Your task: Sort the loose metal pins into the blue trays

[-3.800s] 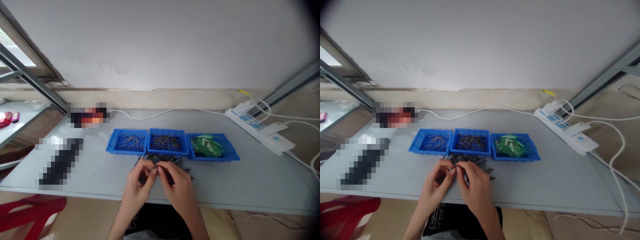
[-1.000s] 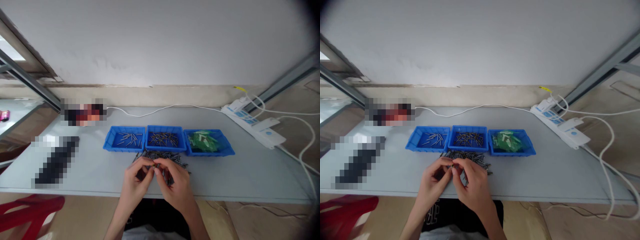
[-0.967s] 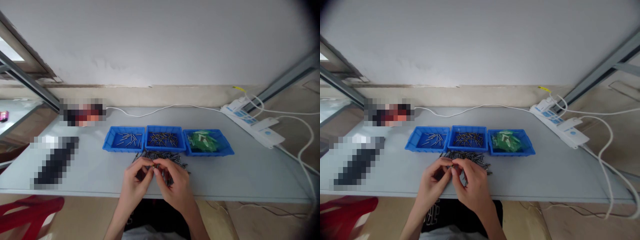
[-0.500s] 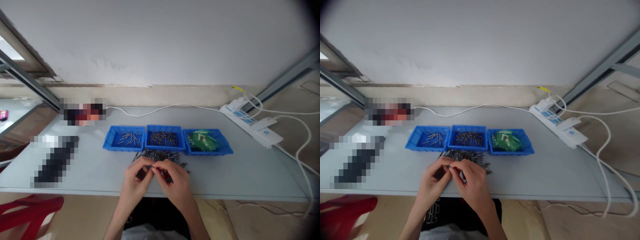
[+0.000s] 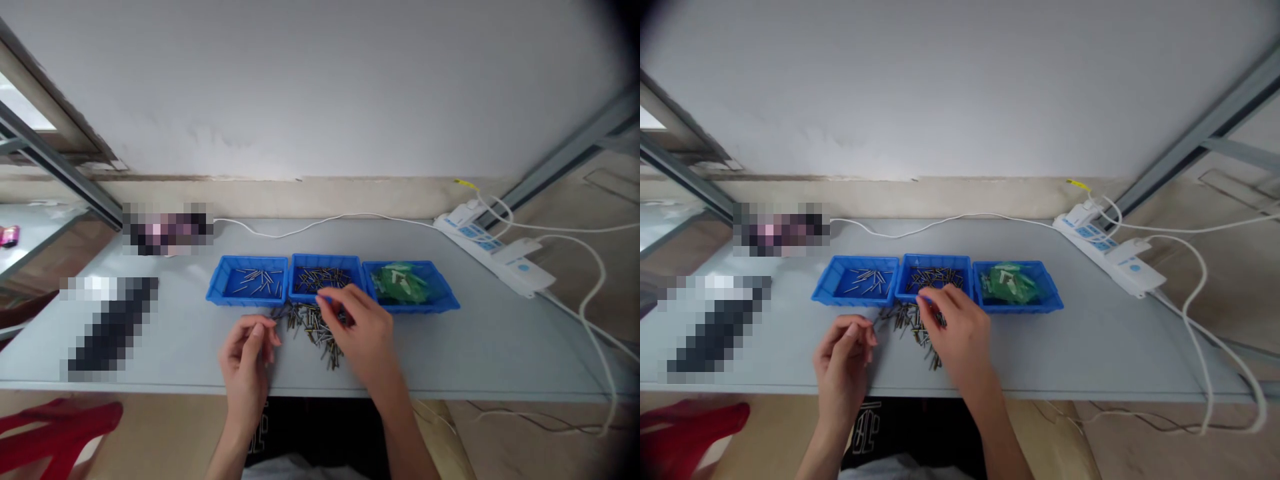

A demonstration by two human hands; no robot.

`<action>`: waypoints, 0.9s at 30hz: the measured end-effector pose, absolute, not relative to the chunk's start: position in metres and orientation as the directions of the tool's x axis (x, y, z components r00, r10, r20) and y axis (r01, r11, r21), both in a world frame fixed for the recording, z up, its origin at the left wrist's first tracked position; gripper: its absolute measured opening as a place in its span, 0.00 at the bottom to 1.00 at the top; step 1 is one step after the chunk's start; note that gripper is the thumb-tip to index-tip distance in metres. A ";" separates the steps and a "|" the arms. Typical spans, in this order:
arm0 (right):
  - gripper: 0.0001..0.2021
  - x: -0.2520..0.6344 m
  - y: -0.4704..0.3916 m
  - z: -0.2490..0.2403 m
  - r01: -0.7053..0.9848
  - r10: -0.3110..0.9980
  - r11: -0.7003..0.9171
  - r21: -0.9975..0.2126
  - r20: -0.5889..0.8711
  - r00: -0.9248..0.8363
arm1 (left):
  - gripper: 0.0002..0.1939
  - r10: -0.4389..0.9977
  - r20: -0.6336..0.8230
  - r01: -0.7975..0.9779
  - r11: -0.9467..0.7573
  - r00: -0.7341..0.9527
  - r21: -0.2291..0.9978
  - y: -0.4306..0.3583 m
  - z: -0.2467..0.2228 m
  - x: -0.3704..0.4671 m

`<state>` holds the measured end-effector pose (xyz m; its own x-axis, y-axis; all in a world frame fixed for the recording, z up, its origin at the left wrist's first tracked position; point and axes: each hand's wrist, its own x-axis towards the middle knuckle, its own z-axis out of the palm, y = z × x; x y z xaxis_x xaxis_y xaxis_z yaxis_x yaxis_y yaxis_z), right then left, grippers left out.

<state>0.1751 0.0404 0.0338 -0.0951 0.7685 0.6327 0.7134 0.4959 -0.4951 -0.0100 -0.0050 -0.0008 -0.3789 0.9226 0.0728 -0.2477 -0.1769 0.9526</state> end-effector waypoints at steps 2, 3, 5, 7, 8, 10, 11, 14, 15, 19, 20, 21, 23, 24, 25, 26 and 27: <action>0.09 0.174 0.029 0.022 0.720 0.794 0.523 -0.455 0.568 -0.217 | 0.12 0.920 0.070 -0.282 -0.190 -0.384 0.941 -0.005 0.002 -0.009; 0.09 0.174 0.023 0.016 0.735 0.806 0.517 -0.439 0.538 -0.246 | 0.12 0.920 0.069 -0.296 -0.194 -0.386 0.935 -0.004 0.003 -0.009; 0.08 0.174 0.015 0.006 0.767 0.834 0.486 -0.419 0.485 -0.263 | 0.12 0.921 0.061 -0.317 -0.194 -0.384 0.929 -0.005 0.005 -0.008; 0.07 0.173 0.011 -0.002 0.783 0.855 0.459 -0.421 0.451 -0.258 | 0.12 0.925 0.053 -0.328 -0.187 -0.377 0.926 -0.005 0.005 -0.008; 0.08 0.173 0.011 -0.004 0.785 0.860 0.452 -0.425 0.440 -0.257 | 0.11 0.927 0.050 -0.331 -0.183 -0.372 0.926 -0.005 0.005 -0.008; 0.09 0.172 0.012 -0.007 0.783 0.864 0.449 -0.430 0.434 -0.257 | 0.11 0.931 0.048 -0.331 -0.177 -0.363 0.927 -0.005 0.004 -0.008; 0.10 0.171 0.013 -0.007 0.781 0.863 0.450 -0.433 0.435 -0.255 | 0.11 0.932 0.049 -0.329 -0.175 -0.358 0.928 -0.005 0.003 -0.009; 0.11 0.167 0.016 -0.006 0.758 0.853 0.461 -0.461 0.466 -0.235 | 0.13 0.939 0.048 -0.307 -0.159 -0.341 0.938 -0.005 -0.001 -0.010; 0.11 0.166 0.016 -0.005 0.741 0.847 0.469 -0.481 0.483 -0.222 | 0.14 0.941 0.043 -0.287 -0.145 -0.334 0.947 -0.005 -0.003 -0.010; 0.05 0.163 0.017 -0.001 0.638 0.820 0.503 -0.583 0.554 -0.140 | 0.14 0.973 0.048 -0.096 -0.071 -0.227 0.993 -0.003 -0.004 -0.009; 0.03 0.163 0.017 -0.001 0.607 0.816 0.511 -0.609 0.565 -0.122 | 0.12 0.983 0.064 -0.033 -0.070 -0.172 0.997 -0.002 -0.003 -0.007; 0.01 0.162 0.017 0.000 0.577 0.814 0.520 -0.630 0.570 -0.110 | 0.11 0.990 0.086 0.028 -0.083 -0.113 0.996 -0.001 -0.002 -0.006; 0.03 0.162 0.016 0.001 0.528 0.808 0.541 -0.655 0.580 -0.109 | 0.09 0.991 0.136 0.130 -0.134 -0.009 0.982 0.001 0.000 -0.003; 0.04 0.162 0.016 0.001 0.511 0.806 0.549 -0.661 0.581 -0.114 | 0.09 0.987 0.158 0.171 -0.160 0.026 0.972 0.001 0.000 -0.001; 0.05 0.162 0.015 0.001 0.496 0.807 0.553 -0.669 0.579 -0.120 | 0.08 0.983 0.176 0.206 -0.182 0.045 0.961 0.002 0.001 0.000; 0.05 0.162 0.013 0.001 0.482 0.811 0.554 -0.679 0.571 -0.129 | 0.07 0.980 0.191 0.236 -0.197 0.049 0.952 0.002 0.001 0.000; 0.06 0.162 0.012 0.001 0.469 0.820 0.549 -0.692 0.555 -0.141 | 0.06 0.978 0.203 0.258 -0.207 0.042 0.944 0.002 0.001 0.000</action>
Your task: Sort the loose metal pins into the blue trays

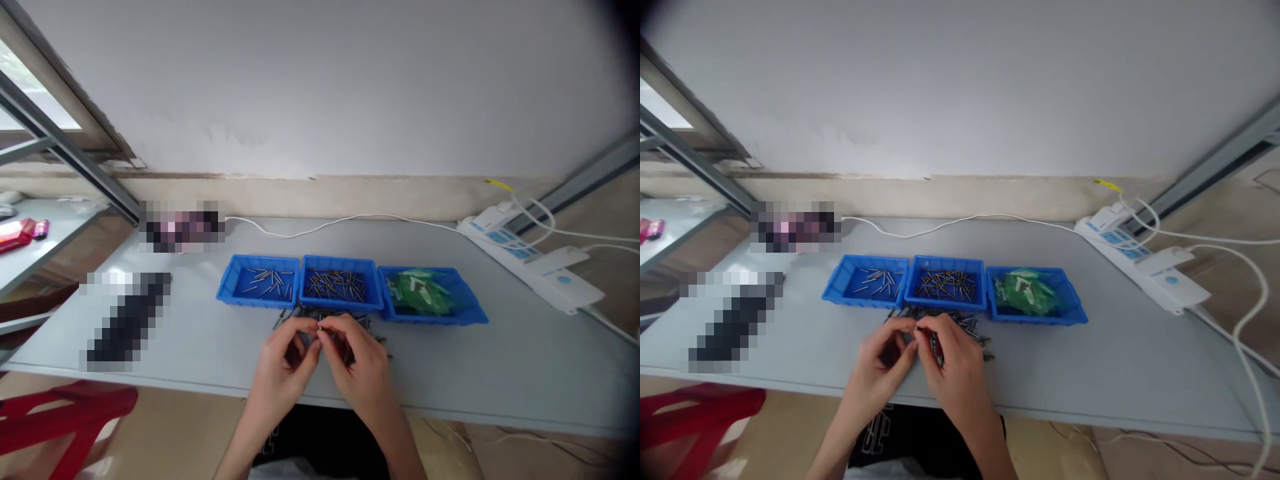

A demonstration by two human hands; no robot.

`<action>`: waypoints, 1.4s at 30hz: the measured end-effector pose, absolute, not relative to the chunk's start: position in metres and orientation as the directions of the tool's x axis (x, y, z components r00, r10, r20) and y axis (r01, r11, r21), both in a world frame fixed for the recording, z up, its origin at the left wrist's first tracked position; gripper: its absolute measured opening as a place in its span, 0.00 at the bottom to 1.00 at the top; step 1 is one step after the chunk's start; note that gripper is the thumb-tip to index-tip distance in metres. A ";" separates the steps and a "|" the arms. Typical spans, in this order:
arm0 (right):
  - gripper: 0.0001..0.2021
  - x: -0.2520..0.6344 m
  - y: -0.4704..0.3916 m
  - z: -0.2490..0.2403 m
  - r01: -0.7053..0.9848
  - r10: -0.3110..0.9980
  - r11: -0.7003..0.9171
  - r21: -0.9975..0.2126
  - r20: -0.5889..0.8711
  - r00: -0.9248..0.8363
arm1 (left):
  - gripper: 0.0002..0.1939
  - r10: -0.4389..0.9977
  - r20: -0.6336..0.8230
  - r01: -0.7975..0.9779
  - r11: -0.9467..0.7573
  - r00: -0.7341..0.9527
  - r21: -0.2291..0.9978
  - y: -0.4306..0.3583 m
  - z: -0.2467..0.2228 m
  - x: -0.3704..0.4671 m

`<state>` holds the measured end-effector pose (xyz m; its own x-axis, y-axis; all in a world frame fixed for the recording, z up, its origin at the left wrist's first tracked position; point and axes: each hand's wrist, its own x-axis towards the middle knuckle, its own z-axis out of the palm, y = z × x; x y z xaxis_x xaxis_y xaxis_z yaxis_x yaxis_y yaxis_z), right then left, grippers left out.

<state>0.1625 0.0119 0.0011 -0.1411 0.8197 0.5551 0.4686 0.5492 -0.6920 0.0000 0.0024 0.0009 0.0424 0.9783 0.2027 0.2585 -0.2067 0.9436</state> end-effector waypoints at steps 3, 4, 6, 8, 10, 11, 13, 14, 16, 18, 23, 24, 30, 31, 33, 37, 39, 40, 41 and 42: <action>0.07 0.164 0.007 0.001 0.439 0.841 0.535 -0.722 0.505 -0.195 | 0.03 0.971 0.238 0.286 -0.230 0.008 0.930 0.003 0.001 -0.002; 0.07 0.164 0.006 0.001 0.435 0.843 0.535 -0.725 0.496 -0.210 | 0.04 0.968 0.249 0.284 -0.241 0.007 0.928 0.003 0.001 -0.002; 0.08 0.166 0.005 0.001 0.427 0.842 0.537 -0.727 0.492 -0.222 | 0.05 0.964 0.266 0.271 -0.262 0.021 0.926 0.003 0.001 -0.003; 0.08 0.166 0.004 0.002 0.408 0.847 0.530 -0.744 0.483 -0.220 | 0.06 0.962 0.270 0.259 -0.270 0.036 0.927 0.003 0.001 -0.004; 0.08 0.167 0.003 0.003 0.382 0.858 0.513 -0.769 0.465 -0.217 | 0.05 0.964 0.259 0.253 -0.264 0.053 0.931 0.003 0.000 -0.004; 0.07 0.167 0.003 0.003 0.373 0.864 0.503 -0.779 0.455 -0.216 | 0.04 0.966 0.249 0.253 -0.257 0.061 0.933 0.003 0.000 -0.004; 0.06 0.168 0.002 0.004 0.368 0.870 0.494 -0.788 0.444 -0.216 | 0.04 0.971 0.228 0.259 -0.240 0.077 0.936 0.003 0.000 -0.004; 0.06 0.168 0.001 0.004 0.367 0.870 0.493 -0.789 0.444 -0.214 | 0.03 0.973 0.216 0.261 -0.229 0.080 0.938 0.003 0.000 -0.004; 0.06 0.167 0.001 0.003 0.363 0.873 0.489 -0.794 0.442 -0.208 | 0.03 0.978 0.192 0.257 -0.207 0.083 0.944 0.002 0.001 -0.004; 0.07 0.167 0.001 0.003 0.359 0.877 0.480 -0.800 0.438 -0.197 | 0.04 0.979 0.181 0.252 -0.199 0.091 0.947 0.001 0.002 -0.005; 0.06 0.168 0.000 0.000 0.384 0.875 0.484 -0.786 0.443 -0.196 | 0.03 0.976 0.186 0.269 -0.210 0.112 0.940 0.000 0.001 -0.006; 0.06 0.168 -0.001 0.000 0.384 0.874 0.487 -0.785 0.445 -0.198 | 0.03 0.977 0.182 0.273 -0.206 0.111 0.940 0.000 0.000 -0.006; 0.08 0.169 -0.001 0.002 0.374 0.862 0.506 -0.777 0.464 -0.204 | 0.02 0.982 0.147 0.260 -0.173 0.116 0.950 0.000 -0.004 -0.006; 0.08 0.169 -0.001 0.003 0.375 0.858 0.513 -0.772 0.469 -0.207 | 0.03 0.983 0.139 0.256 -0.165 0.119 0.952 0.000 -0.004 -0.006; 0.09 0.168 0.000 0.006 0.378 0.854 0.520 -0.766 0.477 -0.208 | 0.03 0.985 0.126 0.253 -0.153 0.118 0.955 -0.001 -0.004 -0.007; 0.11 0.167 -0.001 0.009 0.383 0.859 0.512 -0.769 0.472 -0.200 | 0.03 0.986 0.135 0.250 -0.155 0.096 0.956 -0.001 -0.003 -0.006; 0.10 0.168 -0.002 0.008 0.391 0.862 0.505 -0.769 0.472 -0.185 | 0.04 0.986 0.143 0.250 -0.162 0.089 0.955 -0.001 -0.001 -0.005; 0.10 0.168 -0.002 0.007 0.397 0.863 0.503 -0.768 0.473 -0.178 | 0.04 0.985 0.146 0.251 -0.164 0.088 0.954 -0.001 0.000 -0.005; 0.09 0.168 -0.001 0.006 0.400 0.863 0.501 -0.767 0.475 -0.171 | 0.04 0.985 0.151 0.251 -0.169 0.089 0.953 -0.001 0.001 -0.004; 0.08 0.169 0.000 0.005 0.400 0.862 0.502 -0.767 0.479 -0.164 | 0.04 0.984 0.156 0.253 -0.174 0.089 0.952 -0.001 0.001 -0.004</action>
